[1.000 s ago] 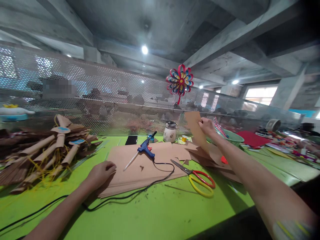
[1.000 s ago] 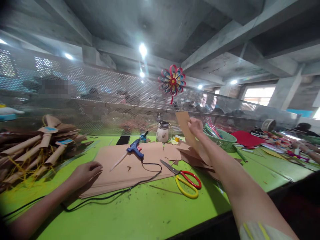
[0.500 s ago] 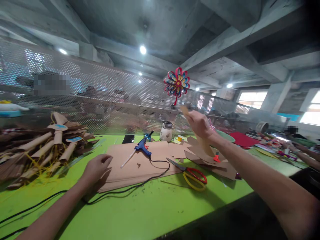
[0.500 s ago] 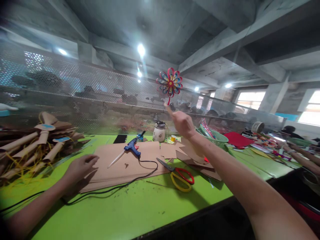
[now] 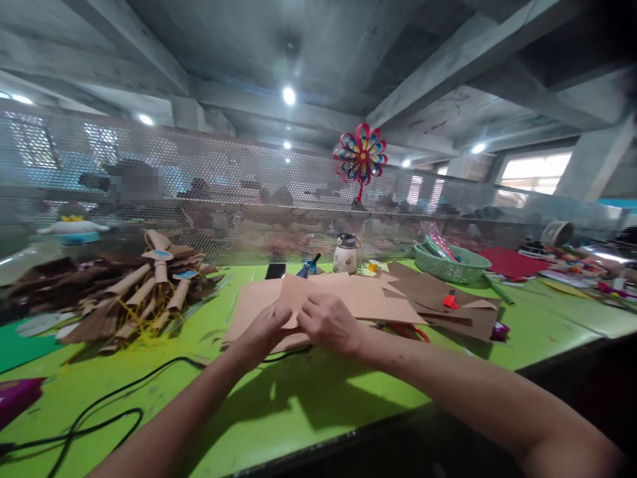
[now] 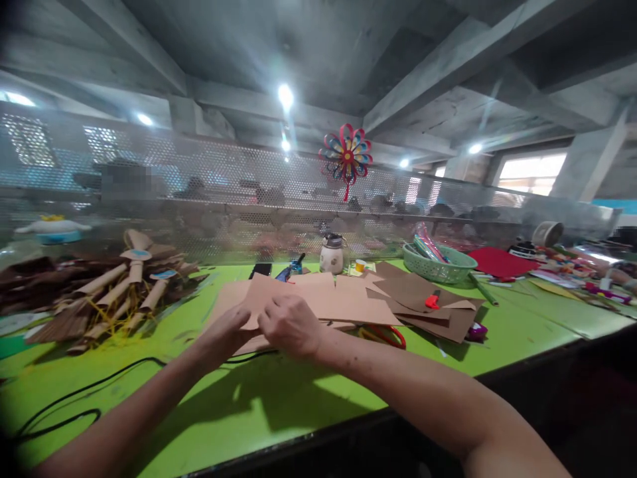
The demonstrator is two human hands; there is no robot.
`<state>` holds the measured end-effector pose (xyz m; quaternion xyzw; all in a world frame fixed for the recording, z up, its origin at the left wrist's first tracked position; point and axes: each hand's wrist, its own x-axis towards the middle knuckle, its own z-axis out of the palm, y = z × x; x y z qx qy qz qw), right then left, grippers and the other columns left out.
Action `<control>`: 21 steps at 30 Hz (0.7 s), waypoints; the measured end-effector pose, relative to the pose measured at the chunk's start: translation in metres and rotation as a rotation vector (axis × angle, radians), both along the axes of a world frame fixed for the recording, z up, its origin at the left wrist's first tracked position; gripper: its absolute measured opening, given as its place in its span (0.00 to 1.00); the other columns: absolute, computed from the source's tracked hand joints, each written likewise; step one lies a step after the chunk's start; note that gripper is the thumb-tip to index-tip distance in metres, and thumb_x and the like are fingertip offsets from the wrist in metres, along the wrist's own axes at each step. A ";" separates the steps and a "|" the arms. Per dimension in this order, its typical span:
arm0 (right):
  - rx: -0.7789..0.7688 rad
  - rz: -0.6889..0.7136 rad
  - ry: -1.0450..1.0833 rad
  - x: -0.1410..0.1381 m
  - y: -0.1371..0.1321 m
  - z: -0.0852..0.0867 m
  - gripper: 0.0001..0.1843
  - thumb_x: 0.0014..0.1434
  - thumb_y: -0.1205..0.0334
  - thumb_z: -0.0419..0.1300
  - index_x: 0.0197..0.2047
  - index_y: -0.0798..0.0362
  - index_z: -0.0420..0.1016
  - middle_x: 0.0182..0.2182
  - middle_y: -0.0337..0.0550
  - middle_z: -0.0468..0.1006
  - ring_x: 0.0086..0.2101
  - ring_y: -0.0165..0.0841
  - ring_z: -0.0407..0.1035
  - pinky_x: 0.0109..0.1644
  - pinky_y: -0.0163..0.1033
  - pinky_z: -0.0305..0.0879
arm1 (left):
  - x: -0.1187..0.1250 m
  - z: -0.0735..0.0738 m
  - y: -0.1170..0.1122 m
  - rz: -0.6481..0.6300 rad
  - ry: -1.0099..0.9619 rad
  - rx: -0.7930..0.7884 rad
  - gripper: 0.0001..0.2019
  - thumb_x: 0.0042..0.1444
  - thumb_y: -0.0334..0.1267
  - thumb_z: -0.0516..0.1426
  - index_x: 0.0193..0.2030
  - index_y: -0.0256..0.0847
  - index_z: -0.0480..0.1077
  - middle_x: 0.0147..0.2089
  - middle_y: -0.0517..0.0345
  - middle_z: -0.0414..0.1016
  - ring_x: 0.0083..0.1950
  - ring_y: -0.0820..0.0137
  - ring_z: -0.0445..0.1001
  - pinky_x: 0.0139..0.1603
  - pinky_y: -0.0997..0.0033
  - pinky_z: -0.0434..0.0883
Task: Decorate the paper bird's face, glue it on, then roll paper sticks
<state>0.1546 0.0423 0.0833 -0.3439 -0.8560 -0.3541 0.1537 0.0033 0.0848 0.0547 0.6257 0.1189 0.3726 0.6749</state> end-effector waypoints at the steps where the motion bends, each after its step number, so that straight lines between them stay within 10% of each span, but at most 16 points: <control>1: -0.016 -0.017 0.015 -0.006 0.002 -0.003 0.09 0.57 0.71 0.50 0.28 0.58 0.69 0.25 0.46 0.70 0.28 0.32 0.58 0.28 0.38 0.50 | -0.002 0.000 0.001 0.028 -0.003 -0.037 0.14 0.52 0.42 0.56 0.44 0.38 0.68 0.45 0.51 0.71 0.47 0.65 0.68 0.44 0.67 0.69; 7: -0.251 0.008 0.262 -0.018 -0.006 0.000 0.13 0.58 0.59 0.52 0.27 0.57 0.71 0.29 0.46 0.70 0.31 0.32 0.61 0.31 0.36 0.56 | -0.019 -0.002 0.017 0.124 0.014 -0.202 0.12 0.50 0.43 0.57 0.35 0.35 0.69 0.31 0.55 0.72 0.33 0.68 0.72 0.33 0.69 0.70; 13: -0.279 -0.152 0.658 0.052 -0.016 0.027 0.13 0.52 0.61 0.57 0.41 0.55 0.71 0.35 0.48 0.70 0.36 0.36 0.62 0.37 0.40 0.59 | -0.032 0.001 0.030 0.226 0.037 -0.177 0.15 0.49 0.42 0.59 0.40 0.33 0.70 0.36 0.50 0.76 0.36 0.65 0.74 0.39 0.67 0.69; 17: -0.914 -0.218 0.810 0.084 -0.026 0.009 0.15 0.55 0.56 0.52 0.22 0.56 0.67 0.16 0.35 0.60 0.19 0.26 0.54 0.23 0.32 0.50 | -0.032 -0.003 0.035 0.330 0.070 -0.147 0.16 0.48 0.43 0.59 0.38 0.32 0.71 0.35 0.49 0.75 0.32 0.66 0.73 0.32 0.70 0.69; 21: -0.911 -0.175 1.112 0.082 -0.041 -0.014 0.13 0.53 0.57 0.54 0.21 0.55 0.63 0.19 0.35 0.61 0.20 0.25 0.54 0.22 0.31 0.49 | -0.030 -0.002 0.033 0.297 -0.022 -0.168 0.12 0.49 0.41 0.58 0.37 0.33 0.70 0.32 0.51 0.75 0.31 0.68 0.73 0.33 0.70 0.70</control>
